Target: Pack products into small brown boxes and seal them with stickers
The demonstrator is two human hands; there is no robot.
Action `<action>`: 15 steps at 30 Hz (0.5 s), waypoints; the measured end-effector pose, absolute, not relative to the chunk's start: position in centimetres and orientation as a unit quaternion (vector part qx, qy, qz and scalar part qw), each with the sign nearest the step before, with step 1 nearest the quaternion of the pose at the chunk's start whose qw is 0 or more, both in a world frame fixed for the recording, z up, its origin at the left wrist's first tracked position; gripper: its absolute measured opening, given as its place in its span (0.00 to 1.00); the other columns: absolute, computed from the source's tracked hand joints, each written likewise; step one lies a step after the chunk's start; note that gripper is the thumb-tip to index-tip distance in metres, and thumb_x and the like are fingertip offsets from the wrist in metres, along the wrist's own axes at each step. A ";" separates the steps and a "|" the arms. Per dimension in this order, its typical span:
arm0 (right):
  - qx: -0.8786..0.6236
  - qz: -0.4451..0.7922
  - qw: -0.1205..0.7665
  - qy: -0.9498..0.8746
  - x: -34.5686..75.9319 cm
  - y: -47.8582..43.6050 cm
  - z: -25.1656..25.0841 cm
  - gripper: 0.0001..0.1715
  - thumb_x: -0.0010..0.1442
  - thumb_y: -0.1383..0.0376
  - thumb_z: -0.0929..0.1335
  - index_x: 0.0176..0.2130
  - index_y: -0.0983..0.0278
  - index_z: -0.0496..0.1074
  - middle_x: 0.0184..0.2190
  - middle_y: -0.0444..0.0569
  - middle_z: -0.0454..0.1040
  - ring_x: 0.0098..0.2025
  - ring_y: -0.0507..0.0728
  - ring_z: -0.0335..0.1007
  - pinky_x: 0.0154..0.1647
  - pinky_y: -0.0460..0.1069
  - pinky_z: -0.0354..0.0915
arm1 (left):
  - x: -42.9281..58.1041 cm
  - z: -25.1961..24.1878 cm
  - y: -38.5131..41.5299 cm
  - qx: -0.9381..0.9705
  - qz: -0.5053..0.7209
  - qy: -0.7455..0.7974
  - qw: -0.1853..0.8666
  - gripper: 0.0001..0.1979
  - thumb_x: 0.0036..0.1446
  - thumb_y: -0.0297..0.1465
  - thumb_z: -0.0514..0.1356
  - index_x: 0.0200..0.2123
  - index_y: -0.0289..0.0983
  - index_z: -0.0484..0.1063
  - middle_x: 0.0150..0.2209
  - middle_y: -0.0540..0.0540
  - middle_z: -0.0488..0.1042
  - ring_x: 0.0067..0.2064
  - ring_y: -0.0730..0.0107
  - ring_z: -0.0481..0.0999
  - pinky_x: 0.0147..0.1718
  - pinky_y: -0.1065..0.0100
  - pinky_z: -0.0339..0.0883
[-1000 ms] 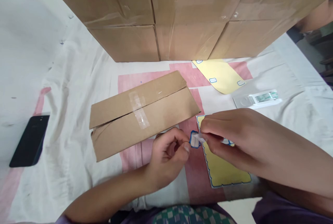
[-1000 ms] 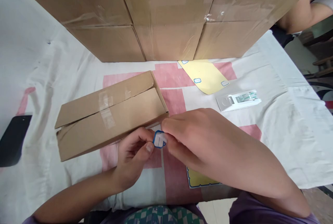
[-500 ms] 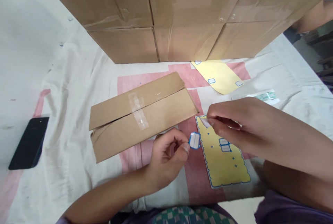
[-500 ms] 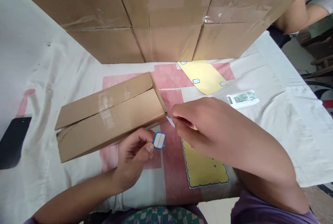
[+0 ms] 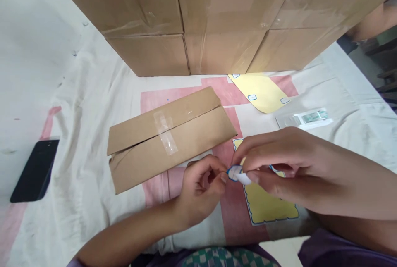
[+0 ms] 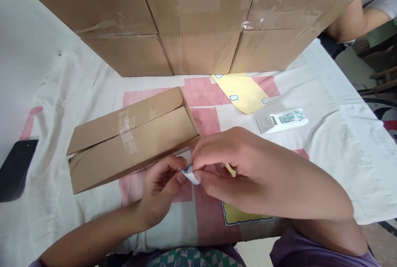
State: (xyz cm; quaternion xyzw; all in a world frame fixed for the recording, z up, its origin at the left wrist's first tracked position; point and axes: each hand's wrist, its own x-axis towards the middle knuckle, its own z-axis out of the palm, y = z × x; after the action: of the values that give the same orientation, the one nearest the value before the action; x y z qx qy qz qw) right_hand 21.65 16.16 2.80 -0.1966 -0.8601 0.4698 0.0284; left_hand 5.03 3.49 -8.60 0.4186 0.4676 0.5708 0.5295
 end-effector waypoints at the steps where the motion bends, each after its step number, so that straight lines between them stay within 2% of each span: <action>1: -0.204 0.462 0.023 -0.863 21.6 16.2 2.8 0.10 0.64 0.69 0.66 0.31 0.62 0.73 0.28 0.43 0.74 0.25 0.49 0.63 0.26 0.45 0.58 | 5.1 -8.6 3.5 0.419 0.563 0.467 0.538 0.11 0.65 0.38 0.59 0.33 0.37 0.71 0.25 0.52 0.67 0.26 0.77 0.61 0.26 0.73 0.57; 3: -0.237 0.436 0.023 -0.868 22.0 16.7 3.0 0.11 0.65 0.68 0.65 0.31 0.62 0.73 0.26 0.43 0.72 0.25 0.50 0.63 0.26 0.46 0.58 | 5.2 -8.6 3.7 0.413 0.545 0.461 0.565 0.11 0.67 0.39 0.58 0.40 0.37 0.74 0.26 0.52 0.68 0.27 0.76 0.63 0.27 0.72 0.57; 6: -0.328 0.374 0.063 -0.865 23.2 19.4 2.9 0.14 0.66 0.64 0.65 0.30 0.61 0.73 0.26 0.45 0.72 0.27 0.52 0.64 0.26 0.48 0.58 | 5.6 -9.0 4.1 0.401 0.517 0.453 0.606 0.17 0.68 0.43 0.55 0.51 0.37 0.72 0.28 0.51 0.71 0.28 0.74 0.66 0.29 0.70 0.59; 8: -0.418 0.315 0.086 -0.848 24.3 22.1 1.9 0.15 0.66 0.61 0.66 0.28 0.61 0.73 0.25 0.45 0.70 0.26 0.53 0.61 0.25 0.49 0.56 | 5.9 -9.5 4.4 0.394 0.491 0.466 0.622 0.19 0.68 0.44 0.54 0.51 0.36 0.72 0.28 0.51 0.71 0.30 0.73 0.67 0.31 0.69 0.60; 10: -0.505 0.261 0.069 -0.820 25.2 24.9 -0.2 0.16 0.65 0.60 0.66 0.28 0.62 0.73 0.22 0.45 0.67 0.24 0.52 0.57 0.23 0.49 0.53 | 6.1 -10.2 4.5 0.390 0.467 0.480 0.632 0.20 0.68 0.45 0.54 0.50 0.36 0.73 0.28 0.51 0.70 0.30 0.72 0.68 0.31 0.69 0.60; 15: -0.532 0.183 0.003 -0.826 26.6 28.5 -5.4 0.17 0.66 0.62 0.63 0.29 0.66 0.73 0.30 0.55 0.73 0.30 0.54 0.64 0.31 0.50 0.58 | 6.3 -11.4 4.5 0.411 0.433 0.494 0.632 0.19 0.68 0.43 0.54 0.50 0.36 0.75 0.27 0.51 0.72 0.30 0.73 0.68 0.31 0.70 0.60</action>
State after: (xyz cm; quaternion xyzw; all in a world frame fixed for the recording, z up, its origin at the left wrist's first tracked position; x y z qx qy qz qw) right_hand 26.56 28.53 -5.42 -0.5325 -0.8263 0.1834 0.0027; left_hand 6.34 4.50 -11.36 0.4112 0.4937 0.4328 0.6323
